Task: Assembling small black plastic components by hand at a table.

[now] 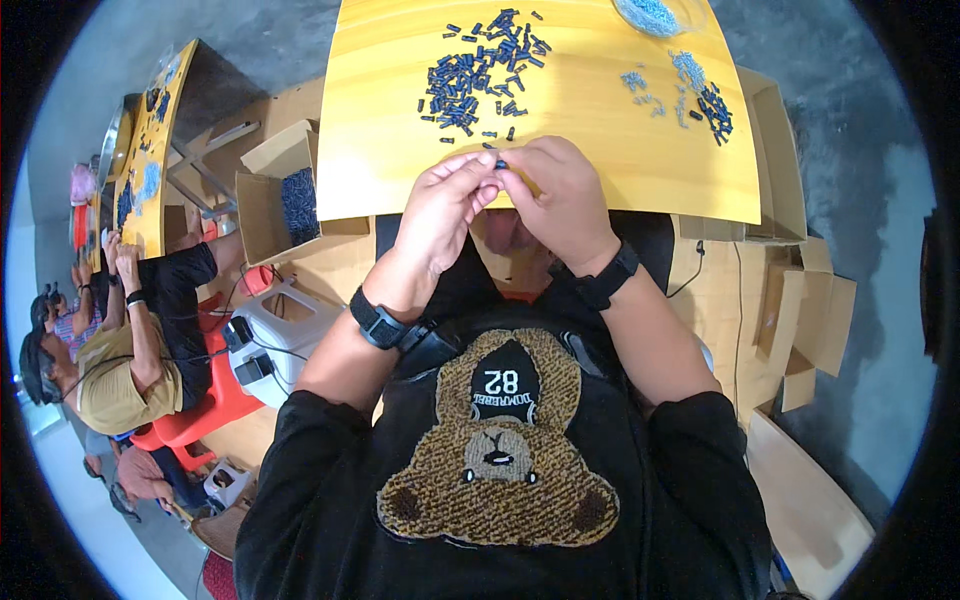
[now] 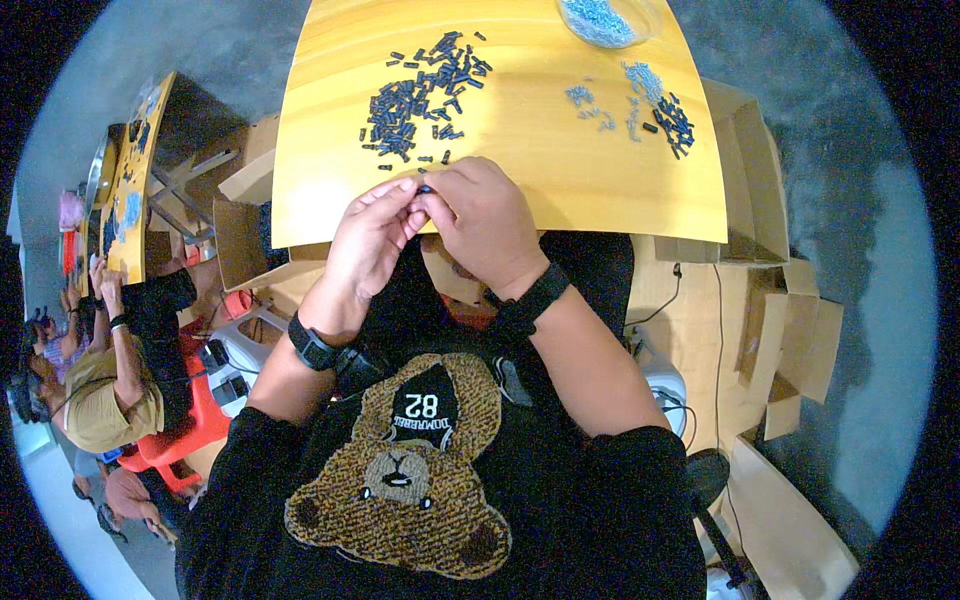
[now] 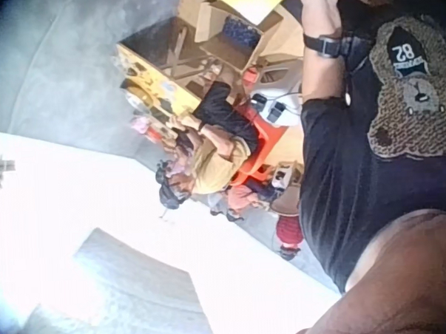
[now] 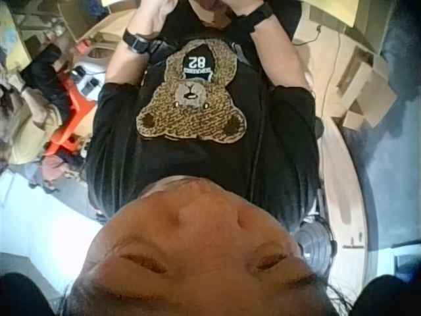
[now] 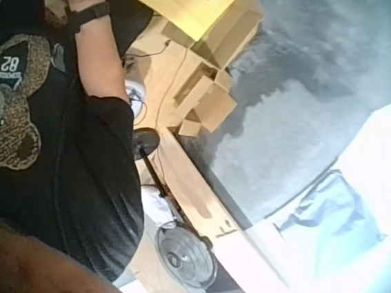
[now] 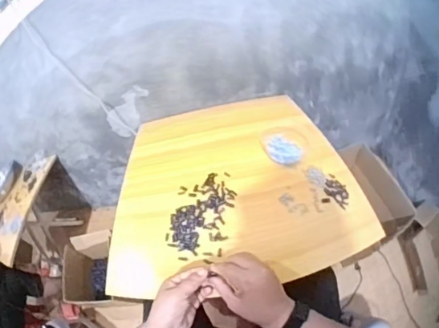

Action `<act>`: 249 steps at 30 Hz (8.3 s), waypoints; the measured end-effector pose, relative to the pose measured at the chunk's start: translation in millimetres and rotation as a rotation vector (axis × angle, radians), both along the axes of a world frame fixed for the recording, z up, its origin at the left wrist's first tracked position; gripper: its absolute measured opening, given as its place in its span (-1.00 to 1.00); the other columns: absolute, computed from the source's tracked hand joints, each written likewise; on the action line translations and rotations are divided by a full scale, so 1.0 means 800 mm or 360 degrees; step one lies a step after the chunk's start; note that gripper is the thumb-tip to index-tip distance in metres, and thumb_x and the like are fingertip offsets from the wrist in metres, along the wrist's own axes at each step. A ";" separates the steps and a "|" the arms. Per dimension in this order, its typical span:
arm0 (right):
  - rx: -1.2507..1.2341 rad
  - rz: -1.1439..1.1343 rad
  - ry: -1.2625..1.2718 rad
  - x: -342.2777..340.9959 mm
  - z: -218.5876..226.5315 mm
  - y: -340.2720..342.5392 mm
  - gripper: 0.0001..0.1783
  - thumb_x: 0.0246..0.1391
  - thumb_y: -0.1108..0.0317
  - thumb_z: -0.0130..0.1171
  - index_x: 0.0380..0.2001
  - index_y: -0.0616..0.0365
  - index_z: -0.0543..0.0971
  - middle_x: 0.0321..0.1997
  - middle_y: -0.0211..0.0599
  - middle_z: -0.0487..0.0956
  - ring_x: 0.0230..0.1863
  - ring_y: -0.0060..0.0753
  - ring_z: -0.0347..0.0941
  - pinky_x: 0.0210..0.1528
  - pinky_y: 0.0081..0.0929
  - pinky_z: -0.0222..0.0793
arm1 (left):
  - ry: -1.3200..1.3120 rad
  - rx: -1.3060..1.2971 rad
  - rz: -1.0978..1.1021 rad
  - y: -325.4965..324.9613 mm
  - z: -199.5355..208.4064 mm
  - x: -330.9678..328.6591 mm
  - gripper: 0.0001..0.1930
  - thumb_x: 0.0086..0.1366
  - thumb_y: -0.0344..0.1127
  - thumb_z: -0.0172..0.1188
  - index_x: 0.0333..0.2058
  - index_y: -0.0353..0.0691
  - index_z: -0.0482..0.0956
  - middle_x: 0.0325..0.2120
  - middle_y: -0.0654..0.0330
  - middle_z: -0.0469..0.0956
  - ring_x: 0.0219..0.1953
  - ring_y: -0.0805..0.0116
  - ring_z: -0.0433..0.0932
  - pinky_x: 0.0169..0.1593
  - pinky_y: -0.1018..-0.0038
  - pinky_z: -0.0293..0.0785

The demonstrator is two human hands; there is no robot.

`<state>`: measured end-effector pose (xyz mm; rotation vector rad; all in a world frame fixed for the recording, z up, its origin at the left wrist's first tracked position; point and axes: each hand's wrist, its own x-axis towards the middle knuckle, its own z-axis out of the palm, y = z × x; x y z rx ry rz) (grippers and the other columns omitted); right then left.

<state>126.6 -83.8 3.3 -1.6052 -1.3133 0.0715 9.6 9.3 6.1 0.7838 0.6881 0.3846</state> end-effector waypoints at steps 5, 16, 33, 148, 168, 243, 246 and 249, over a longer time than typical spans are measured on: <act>0.0048 -0.0027 -0.0027 0.002 -0.001 -0.005 -0.90 -0.14 0.46 0.12 -0.45 0.16 0.52 -0.53 -0.22 0.44 -0.42 -0.16 0.40 -0.34 -0.32 0.34 | 0.0042 0.0214 0.0017 -0.010 -0.006 0.001 -0.81 0.23 -0.44 0.06 -0.18 -0.33 0.51 -0.38 0.23 0.56 -0.38 0.56 0.47 -0.25 0.68 0.42; -0.0010 -0.0041 0.0057 -0.002 -0.011 -0.013 -0.92 -0.16 0.44 0.14 -0.49 0.14 0.50 -0.52 -0.24 0.44 -0.41 -0.17 0.39 -0.36 -0.32 0.33 | 0.0146 0.0639 0.0012 -0.017 -0.007 0.001 -0.74 0.19 -0.46 0.12 -0.12 -0.30 0.51 -0.38 0.28 0.55 -0.40 0.59 0.44 -0.26 0.67 0.39; 0.0030 0.0044 0.0042 0.004 -0.002 -0.027 -0.80 -0.15 0.43 0.13 -0.34 0.06 0.50 -0.53 -0.27 0.42 -0.43 -0.17 0.39 -0.40 -0.33 0.32 | 0.0172 0.0639 -0.0179 -0.013 0.000 -0.002 -0.76 0.13 -0.43 0.21 -0.19 -0.35 0.54 -0.37 0.24 0.58 -0.37 0.58 0.50 -0.26 0.67 0.44; -0.0497 -0.0053 0.0123 0.007 0.005 0.032 -0.88 -0.14 0.41 0.18 -0.47 0.20 0.59 -0.51 -0.19 0.52 -0.48 -0.33 0.45 -0.40 -0.50 0.36 | -0.0019 0.0181 -0.0035 0.015 -0.019 -0.049 -0.85 0.24 -0.33 0.09 -0.27 -0.26 0.50 -0.44 0.27 0.54 -0.41 0.54 0.49 -0.33 0.65 0.39; -0.0711 -0.0107 -0.0401 -0.012 0.003 0.051 -0.87 -0.10 0.35 0.10 -0.54 0.18 0.55 -0.51 -0.15 0.51 -0.45 -0.15 0.46 -0.38 -0.32 0.39 | -0.0150 0.0114 0.0081 0.021 -0.016 -0.051 -0.84 0.27 -0.34 0.04 -0.22 -0.28 0.45 -0.40 0.24 0.52 -0.36 0.50 0.48 -0.25 0.62 0.41; -0.0309 0.0445 0.1111 0.002 0.026 -0.030 -0.85 -0.07 0.52 0.18 -0.35 0.24 0.61 -0.41 -0.35 0.53 -0.42 -0.62 0.42 -0.40 -0.73 0.32 | -0.0181 -0.0058 -0.0336 -0.013 0.006 -0.048 -0.88 0.22 -0.41 0.08 -0.30 -0.31 0.52 -0.48 0.18 0.55 -0.47 0.47 0.51 -0.37 0.61 0.43; -0.0240 0.0514 0.0974 0.003 0.022 -0.030 -0.85 -0.07 0.52 0.19 -0.35 0.24 0.61 -0.41 -0.34 0.53 -0.40 -0.60 0.43 -0.38 -0.70 0.33 | -0.0191 -0.0130 -0.0349 -0.014 0.006 -0.049 -0.89 0.21 -0.43 0.07 -0.32 -0.32 0.52 -0.49 0.18 0.54 -0.49 0.46 0.50 -0.38 0.61 0.43; -0.0269 0.0510 0.1002 0.002 0.023 -0.031 -0.84 -0.08 0.52 0.19 -0.35 0.24 0.61 -0.41 -0.33 0.54 -0.39 -0.58 0.44 -0.35 -0.69 0.33 | -0.0211 -0.0184 -0.0358 -0.014 0.009 -0.051 -0.89 0.21 -0.43 0.07 -0.32 -0.32 0.52 -0.50 0.18 0.54 -0.50 0.47 0.48 -0.38 0.60 0.43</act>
